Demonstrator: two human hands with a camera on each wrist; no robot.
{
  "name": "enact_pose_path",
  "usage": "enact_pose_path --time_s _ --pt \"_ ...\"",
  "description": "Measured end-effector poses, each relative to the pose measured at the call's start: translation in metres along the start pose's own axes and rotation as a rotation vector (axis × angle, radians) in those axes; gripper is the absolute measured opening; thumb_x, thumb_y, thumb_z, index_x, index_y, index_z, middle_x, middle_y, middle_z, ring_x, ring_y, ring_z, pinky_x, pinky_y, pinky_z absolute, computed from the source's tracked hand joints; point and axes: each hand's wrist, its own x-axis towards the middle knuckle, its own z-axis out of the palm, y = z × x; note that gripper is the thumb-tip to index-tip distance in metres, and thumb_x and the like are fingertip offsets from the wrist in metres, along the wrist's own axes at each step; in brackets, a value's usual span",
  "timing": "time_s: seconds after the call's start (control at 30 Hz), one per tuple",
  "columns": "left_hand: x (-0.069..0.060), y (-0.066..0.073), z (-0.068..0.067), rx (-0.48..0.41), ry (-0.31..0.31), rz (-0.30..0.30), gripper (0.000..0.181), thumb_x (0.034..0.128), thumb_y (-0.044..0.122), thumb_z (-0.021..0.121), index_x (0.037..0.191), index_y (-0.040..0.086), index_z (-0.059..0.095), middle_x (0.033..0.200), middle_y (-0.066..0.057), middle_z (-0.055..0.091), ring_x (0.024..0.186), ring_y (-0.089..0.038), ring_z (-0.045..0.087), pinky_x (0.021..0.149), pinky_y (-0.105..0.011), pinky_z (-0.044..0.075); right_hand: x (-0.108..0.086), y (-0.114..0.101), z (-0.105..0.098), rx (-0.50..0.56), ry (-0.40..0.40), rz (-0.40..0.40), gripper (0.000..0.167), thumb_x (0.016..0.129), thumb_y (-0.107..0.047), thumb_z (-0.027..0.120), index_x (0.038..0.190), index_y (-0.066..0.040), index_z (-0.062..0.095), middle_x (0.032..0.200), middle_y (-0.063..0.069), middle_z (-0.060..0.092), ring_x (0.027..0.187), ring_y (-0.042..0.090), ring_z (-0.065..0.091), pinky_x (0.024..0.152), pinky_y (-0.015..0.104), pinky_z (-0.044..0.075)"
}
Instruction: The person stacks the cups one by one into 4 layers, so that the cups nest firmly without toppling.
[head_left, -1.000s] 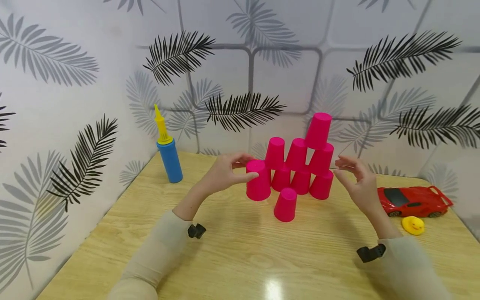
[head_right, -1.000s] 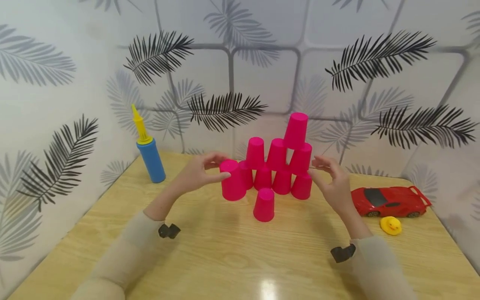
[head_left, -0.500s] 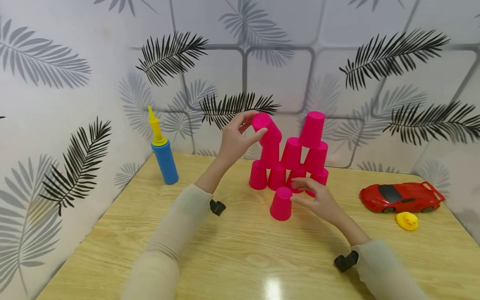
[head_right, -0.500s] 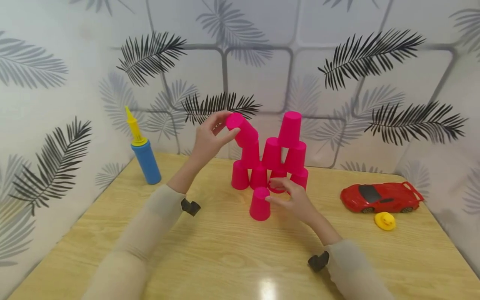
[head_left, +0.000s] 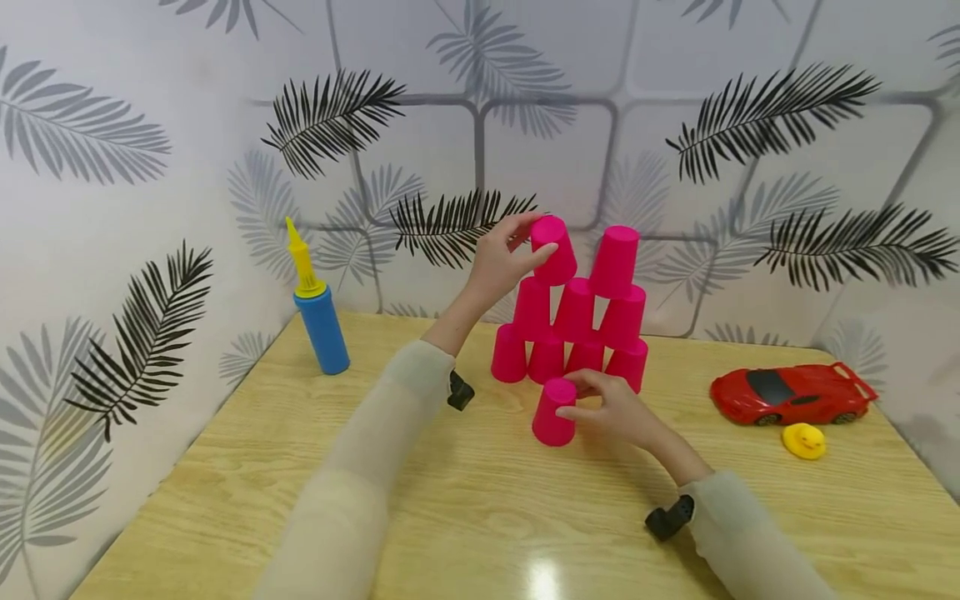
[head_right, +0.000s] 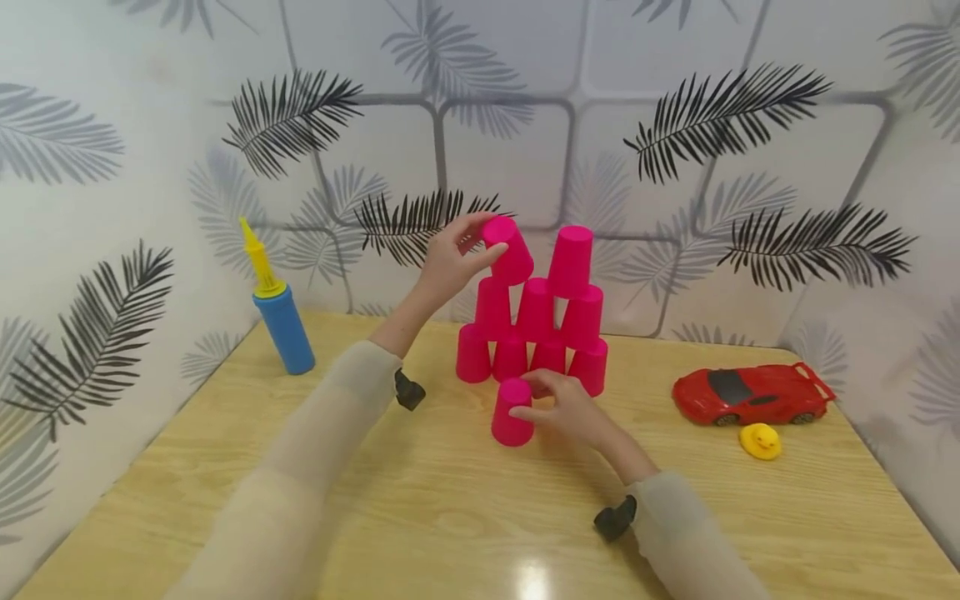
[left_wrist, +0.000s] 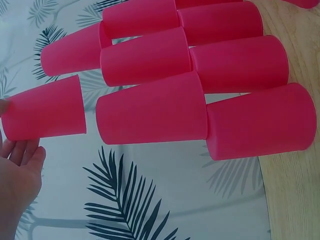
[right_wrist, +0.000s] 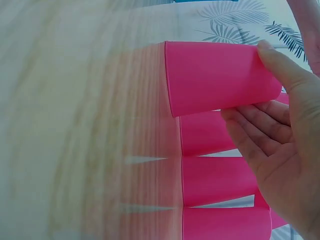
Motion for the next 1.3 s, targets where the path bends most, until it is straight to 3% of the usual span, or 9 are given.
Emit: enact_pose_path --time_s 0.17,0.33,0.63,0.83,1.1,1.3 --pt "0.002 -0.003 0.005 0.028 -0.035 0.005 0.05 0.0885 0.016 0.072 0.133 0.003 0.056 0.134 -0.012 0.059 0.119 -0.024 0.061 0.104 -0.026 0.05 -0.002 0.0 0.001 -0.009 -0.006 -0.022 0.044 0.083 -0.026 0.078 0.12 -0.007 0.063 0.11 0.007 0.071 0.097 0.02 0.069 0.091 0.044 0.059" --pt "0.007 -0.004 0.008 0.05 -0.073 0.01 0.05 0.089 0.017 0.072 0.134 0.002 0.055 0.135 -0.013 0.059 0.123 -0.023 0.06 0.104 -0.028 0.051 -0.001 0.001 0.0 -0.016 -0.001 -0.022 0.044 0.084 -0.026 0.077 0.121 -0.006 0.062 0.111 0.009 0.07 0.098 0.023 0.069 0.092 0.049 0.057" --pt "0.016 -0.001 0.011 0.115 -0.138 -0.057 0.053 0.0903 0.022 0.071 0.138 0.006 0.053 0.141 -0.01 0.056 0.127 -0.023 0.059 0.104 -0.029 0.052 -0.001 -0.002 -0.001 0.004 -0.017 0.017 0.047 0.083 -0.024 0.078 0.122 -0.005 0.061 0.113 0.011 0.069 0.1 0.026 0.068 0.093 0.051 0.057" --pt "0.02 -0.006 0.013 0.128 -0.149 -0.068 0.053 0.0901 0.024 0.071 0.137 0.005 0.054 0.138 -0.011 0.059 0.124 -0.026 0.06 0.105 -0.039 0.051 -0.003 -0.002 0.001 0.012 -0.021 0.023 0.047 0.084 -0.025 0.077 0.122 -0.004 0.061 0.113 0.011 0.069 0.1 0.025 0.067 0.093 0.052 0.056" --pt "0.022 -0.007 0.013 0.182 -0.165 -0.105 0.055 0.0914 0.028 0.069 0.14 0.007 0.052 0.138 -0.009 0.06 0.123 -0.023 0.061 0.103 -0.029 0.052 -0.004 -0.005 0.001 0.021 -0.024 0.021 0.046 0.083 -0.024 0.077 0.122 -0.004 0.061 0.113 0.011 0.069 0.1 0.026 0.067 0.093 0.052 0.056" --pt "0.02 -0.01 0.013 0.182 -0.165 -0.132 0.059 0.0915 0.031 0.068 0.143 0.009 0.049 0.138 -0.008 0.06 0.123 -0.023 0.06 0.104 -0.032 0.052 -0.004 -0.003 0.001 0.014 -0.022 0.01 0.046 0.084 -0.024 0.077 0.122 -0.004 0.06 0.113 0.011 0.069 0.1 0.026 0.067 0.093 0.052 0.056"
